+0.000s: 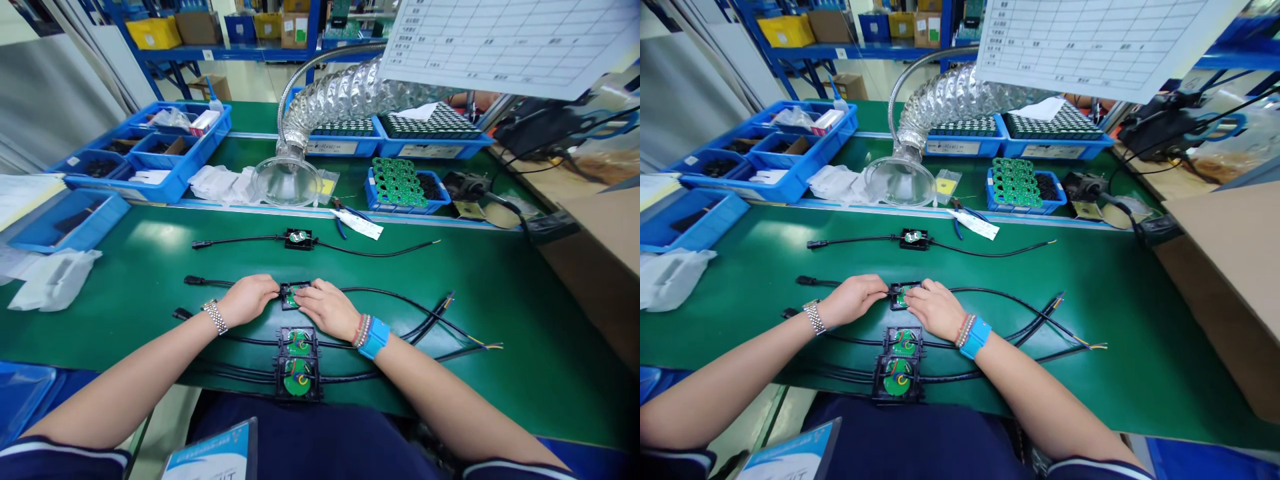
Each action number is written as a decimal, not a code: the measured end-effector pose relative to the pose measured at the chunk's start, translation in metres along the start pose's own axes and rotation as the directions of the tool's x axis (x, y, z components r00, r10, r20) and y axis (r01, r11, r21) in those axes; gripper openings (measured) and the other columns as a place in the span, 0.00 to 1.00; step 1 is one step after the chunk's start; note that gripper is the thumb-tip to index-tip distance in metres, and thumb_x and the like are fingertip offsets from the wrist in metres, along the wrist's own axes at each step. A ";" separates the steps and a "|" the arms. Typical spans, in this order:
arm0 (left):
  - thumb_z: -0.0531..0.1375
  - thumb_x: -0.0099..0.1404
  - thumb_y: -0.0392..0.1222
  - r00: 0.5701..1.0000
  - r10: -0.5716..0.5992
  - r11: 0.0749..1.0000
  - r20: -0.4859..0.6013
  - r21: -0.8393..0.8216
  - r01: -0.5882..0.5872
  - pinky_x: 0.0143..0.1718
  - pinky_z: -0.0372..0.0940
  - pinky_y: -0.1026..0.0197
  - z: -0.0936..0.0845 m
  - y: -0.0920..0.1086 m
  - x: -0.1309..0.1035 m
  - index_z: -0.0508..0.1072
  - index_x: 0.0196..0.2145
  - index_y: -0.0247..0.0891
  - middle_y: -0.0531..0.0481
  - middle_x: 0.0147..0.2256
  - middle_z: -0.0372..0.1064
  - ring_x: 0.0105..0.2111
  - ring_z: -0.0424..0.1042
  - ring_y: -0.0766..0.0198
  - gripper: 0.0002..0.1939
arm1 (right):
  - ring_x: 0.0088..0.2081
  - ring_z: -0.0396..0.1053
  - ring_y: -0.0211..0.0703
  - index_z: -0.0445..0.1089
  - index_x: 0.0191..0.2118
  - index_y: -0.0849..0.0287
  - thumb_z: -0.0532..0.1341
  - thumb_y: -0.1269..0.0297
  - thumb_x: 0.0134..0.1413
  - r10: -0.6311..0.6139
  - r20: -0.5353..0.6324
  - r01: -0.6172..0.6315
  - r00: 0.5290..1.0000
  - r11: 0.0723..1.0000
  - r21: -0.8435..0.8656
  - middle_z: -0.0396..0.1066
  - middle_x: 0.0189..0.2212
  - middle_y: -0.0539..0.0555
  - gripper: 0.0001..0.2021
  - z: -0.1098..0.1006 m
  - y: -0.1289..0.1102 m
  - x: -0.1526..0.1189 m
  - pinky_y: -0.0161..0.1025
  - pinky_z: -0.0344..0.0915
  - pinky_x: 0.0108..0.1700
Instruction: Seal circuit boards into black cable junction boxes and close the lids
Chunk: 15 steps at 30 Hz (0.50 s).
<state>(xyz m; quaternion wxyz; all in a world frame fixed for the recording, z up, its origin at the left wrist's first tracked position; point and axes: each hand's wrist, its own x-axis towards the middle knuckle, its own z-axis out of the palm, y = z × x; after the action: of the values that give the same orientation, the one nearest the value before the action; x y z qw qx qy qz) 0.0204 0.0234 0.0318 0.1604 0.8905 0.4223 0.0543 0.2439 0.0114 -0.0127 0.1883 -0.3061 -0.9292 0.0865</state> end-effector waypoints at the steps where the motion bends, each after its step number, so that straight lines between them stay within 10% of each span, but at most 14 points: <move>1: 0.51 0.65 0.36 1.000 0.007 0.999 -0.002 0.037 -0.007 0.36 0.64 0.65 0.002 0.000 -0.002 0.72 0.35 0.36 0.49 0.31 0.70 0.34 0.69 0.65 0.10 | 0.38 0.58 0.43 0.69 0.44 0.58 0.50 0.63 0.61 -0.002 0.002 0.002 1.000 1.000 0.003 0.69 0.44 0.56 0.13 0.000 0.000 0.000 0.41 0.59 0.40; 15: 0.49 0.63 0.30 0.993 0.059 0.917 0.103 0.387 -0.094 0.26 0.62 0.61 0.017 0.016 -0.003 0.70 0.33 0.32 0.44 0.31 0.66 0.32 0.65 0.59 0.10 | 0.36 0.56 0.46 0.66 0.50 0.55 0.52 0.58 0.60 0.120 0.140 -0.109 0.983 0.991 -0.084 0.64 0.36 0.57 0.15 -0.008 -0.018 0.017 0.41 0.58 0.35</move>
<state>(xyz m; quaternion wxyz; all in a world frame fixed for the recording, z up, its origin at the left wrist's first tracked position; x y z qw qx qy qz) 0.0345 0.0078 0.0209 -0.0039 0.9219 0.3819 -0.0647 0.2252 0.0074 0.0050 0.1036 -0.3588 -0.9239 0.0837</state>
